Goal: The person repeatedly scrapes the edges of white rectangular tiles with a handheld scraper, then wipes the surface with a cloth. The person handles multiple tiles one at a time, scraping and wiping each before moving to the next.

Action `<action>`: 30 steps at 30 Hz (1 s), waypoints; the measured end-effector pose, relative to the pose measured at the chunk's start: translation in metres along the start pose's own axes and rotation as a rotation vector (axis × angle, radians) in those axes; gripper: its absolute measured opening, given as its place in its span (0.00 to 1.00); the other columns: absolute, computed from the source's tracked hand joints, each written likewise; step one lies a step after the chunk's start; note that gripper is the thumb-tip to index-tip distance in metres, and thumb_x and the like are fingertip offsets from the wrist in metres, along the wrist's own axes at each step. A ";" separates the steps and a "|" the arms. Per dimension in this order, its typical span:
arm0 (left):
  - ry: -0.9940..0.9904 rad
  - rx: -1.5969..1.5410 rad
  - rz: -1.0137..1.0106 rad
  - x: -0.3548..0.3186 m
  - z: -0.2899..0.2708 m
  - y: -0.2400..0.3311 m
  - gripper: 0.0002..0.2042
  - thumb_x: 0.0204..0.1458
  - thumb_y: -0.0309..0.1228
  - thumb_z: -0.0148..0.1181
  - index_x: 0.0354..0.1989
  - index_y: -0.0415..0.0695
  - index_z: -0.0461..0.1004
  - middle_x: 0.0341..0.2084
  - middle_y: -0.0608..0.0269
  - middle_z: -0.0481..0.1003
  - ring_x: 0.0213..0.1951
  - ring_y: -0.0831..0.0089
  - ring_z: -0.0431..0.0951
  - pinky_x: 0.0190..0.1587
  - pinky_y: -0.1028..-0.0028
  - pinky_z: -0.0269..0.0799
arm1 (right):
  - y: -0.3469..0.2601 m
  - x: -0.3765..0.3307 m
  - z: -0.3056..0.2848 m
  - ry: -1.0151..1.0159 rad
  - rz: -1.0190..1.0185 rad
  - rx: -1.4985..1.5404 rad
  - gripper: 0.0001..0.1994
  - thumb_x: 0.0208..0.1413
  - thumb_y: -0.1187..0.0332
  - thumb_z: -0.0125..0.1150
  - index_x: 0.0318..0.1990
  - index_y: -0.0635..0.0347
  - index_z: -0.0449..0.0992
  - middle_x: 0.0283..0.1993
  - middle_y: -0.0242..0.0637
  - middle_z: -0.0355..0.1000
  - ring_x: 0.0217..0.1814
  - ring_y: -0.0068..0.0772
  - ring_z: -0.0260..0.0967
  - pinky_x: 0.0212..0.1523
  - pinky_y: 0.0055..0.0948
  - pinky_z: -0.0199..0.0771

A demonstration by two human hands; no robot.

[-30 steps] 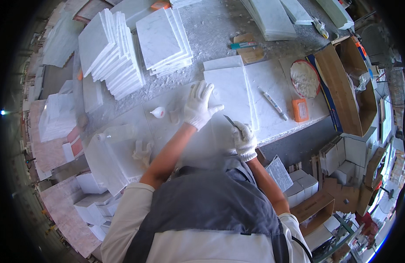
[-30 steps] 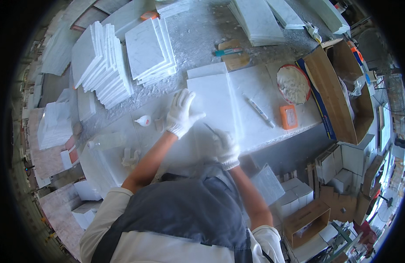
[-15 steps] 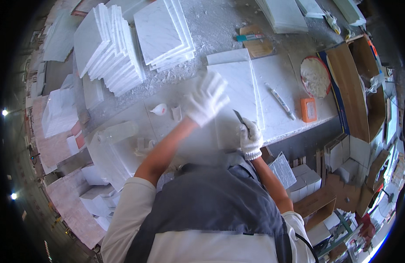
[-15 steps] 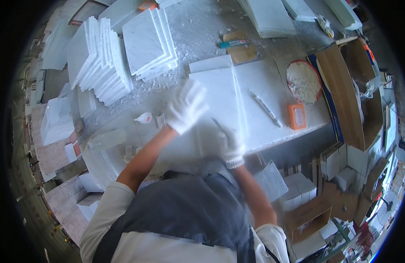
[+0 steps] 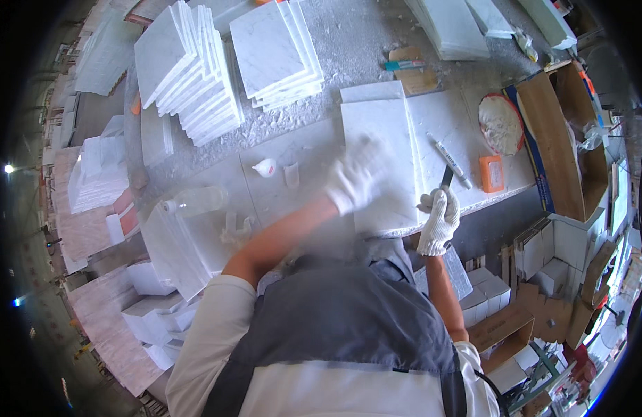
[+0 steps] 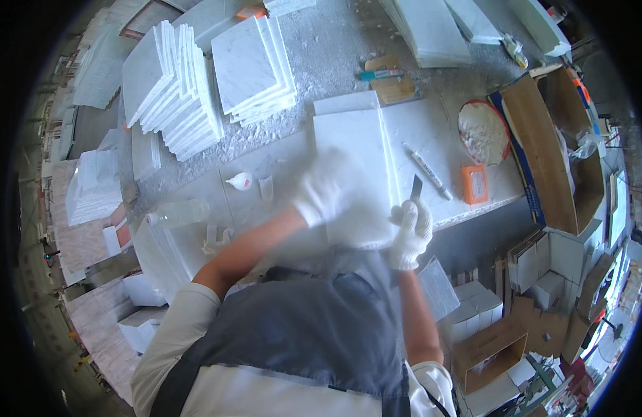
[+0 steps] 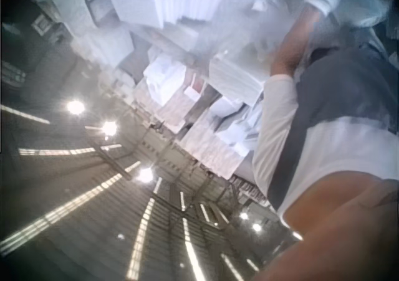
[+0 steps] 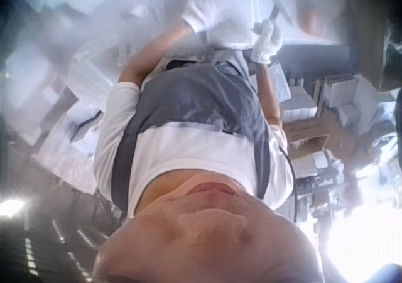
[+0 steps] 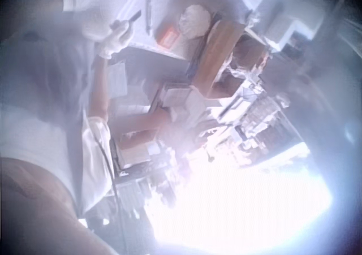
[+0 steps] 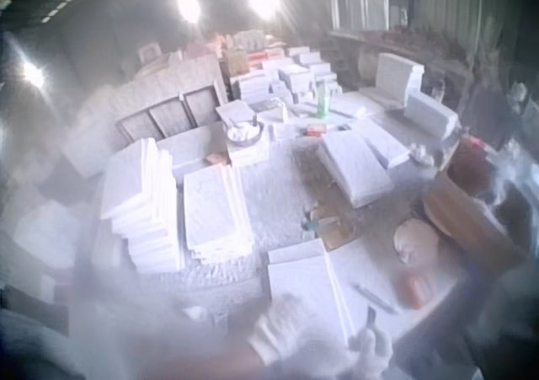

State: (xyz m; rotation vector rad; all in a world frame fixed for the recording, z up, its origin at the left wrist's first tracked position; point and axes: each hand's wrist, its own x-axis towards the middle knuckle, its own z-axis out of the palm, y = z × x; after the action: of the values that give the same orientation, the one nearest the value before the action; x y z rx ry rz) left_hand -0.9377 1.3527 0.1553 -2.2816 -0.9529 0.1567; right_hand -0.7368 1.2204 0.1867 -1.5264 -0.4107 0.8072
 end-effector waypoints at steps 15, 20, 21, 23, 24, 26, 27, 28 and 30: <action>0.111 -0.250 0.161 -0.055 -0.043 0.033 0.30 0.62 0.54 0.47 0.68 0.48 0.65 0.69 0.58 0.62 0.72 0.60 0.55 0.74 0.56 0.47 | 0.011 0.036 0.035 -0.487 -0.164 -0.499 0.17 0.65 0.65 0.57 0.58 0.61 0.77 0.38 0.32 0.74 0.32 0.17 0.69 0.32 0.21 0.74; 0.053 -0.914 0.139 -0.094 -0.038 0.048 0.28 0.60 0.52 0.50 0.64 0.50 0.71 0.66 0.61 0.67 0.70 0.63 0.60 0.75 0.55 0.48 | 0.020 0.060 0.099 -0.647 -0.428 -0.734 0.19 0.64 0.66 0.57 0.61 0.54 0.75 0.42 0.42 0.77 0.37 0.33 0.75 0.38 0.32 0.76; 0.089 -0.913 0.152 -0.097 -0.034 0.044 0.28 0.60 0.52 0.51 0.64 0.50 0.71 0.66 0.60 0.67 0.70 0.63 0.60 0.74 0.55 0.48 | 0.018 0.062 0.106 -0.654 -0.535 -0.823 0.19 0.63 0.66 0.57 0.61 0.52 0.75 0.43 0.43 0.77 0.39 0.38 0.76 0.40 0.34 0.77; 0.128 -0.925 0.163 -0.099 -0.028 0.037 0.28 0.59 0.52 0.52 0.63 0.50 0.71 0.66 0.60 0.67 0.69 0.63 0.60 0.74 0.56 0.49 | 0.014 0.063 0.113 -0.686 -0.685 -0.911 0.20 0.62 0.62 0.58 0.62 0.45 0.75 0.47 0.47 0.76 0.49 0.52 0.74 0.48 0.42 0.75; 0.131 -0.941 0.163 -0.099 -0.026 0.034 0.27 0.58 0.51 0.54 0.63 0.50 0.72 0.65 0.60 0.67 0.69 0.63 0.60 0.74 0.56 0.50 | 0.012 0.063 0.113 -0.691 -0.716 -0.950 0.19 0.63 0.61 0.58 0.61 0.45 0.75 0.47 0.47 0.76 0.49 0.52 0.75 0.48 0.42 0.76; 0.152 -0.975 0.171 -0.098 -0.026 0.032 0.26 0.57 0.49 0.55 0.62 0.50 0.73 0.64 0.59 0.68 0.68 0.61 0.62 0.72 0.54 0.53 | 0.009 0.062 0.112 -0.708 -0.802 -0.976 0.19 0.63 0.61 0.58 0.61 0.44 0.75 0.46 0.45 0.76 0.49 0.52 0.75 0.48 0.43 0.76; 0.169 -0.994 0.177 -0.097 -0.027 0.033 0.26 0.57 0.49 0.55 0.62 0.49 0.73 0.63 0.58 0.69 0.67 0.60 0.63 0.70 0.53 0.56 | 0.008 0.062 0.113 -0.691 -0.822 -0.976 0.19 0.63 0.60 0.58 0.61 0.43 0.75 0.46 0.45 0.76 0.48 0.52 0.75 0.47 0.43 0.76; 0.154 -1.021 0.180 -0.097 -0.028 0.033 0.26 0.57 0.48 0.55 0.61 0.49 0.73 0.62 0.57 0.70 0.66 0.59 0.65 0.69 0.52 0.59 | 0.008 0.063 0.114 -0.696 -0.820 -0.962 0.19 0.63 0.60 0.58 0.61 0.43 0.75 0.47 0.44 0.77 0.48 0.52 0.75 0.47 0.44 0.76; 0.148 -1.068 0.154 -0.096 -0.029 0.033 0.25 0.57 0.46 0.57 0.60 0.48 0.75 0.61 0.57 0.71 0.65 0.59 0.66 0.68 0.52 0.60 | 0.008 0.064 0.116 -0.702 -0.809 -0.978 0.19 0.63 0.60 0.58 0.61 0.42 0.75 0.47 0.44 0.77 0.47 0.52 0.75 0.46 0.44 0.77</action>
State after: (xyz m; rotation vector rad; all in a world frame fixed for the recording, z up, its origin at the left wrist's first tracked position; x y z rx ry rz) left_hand -0.9781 1.2549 0.1450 -3.2577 -0.8824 -0.5920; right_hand -0.7757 1.3459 0.1683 -1.6410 -2.0219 0.4471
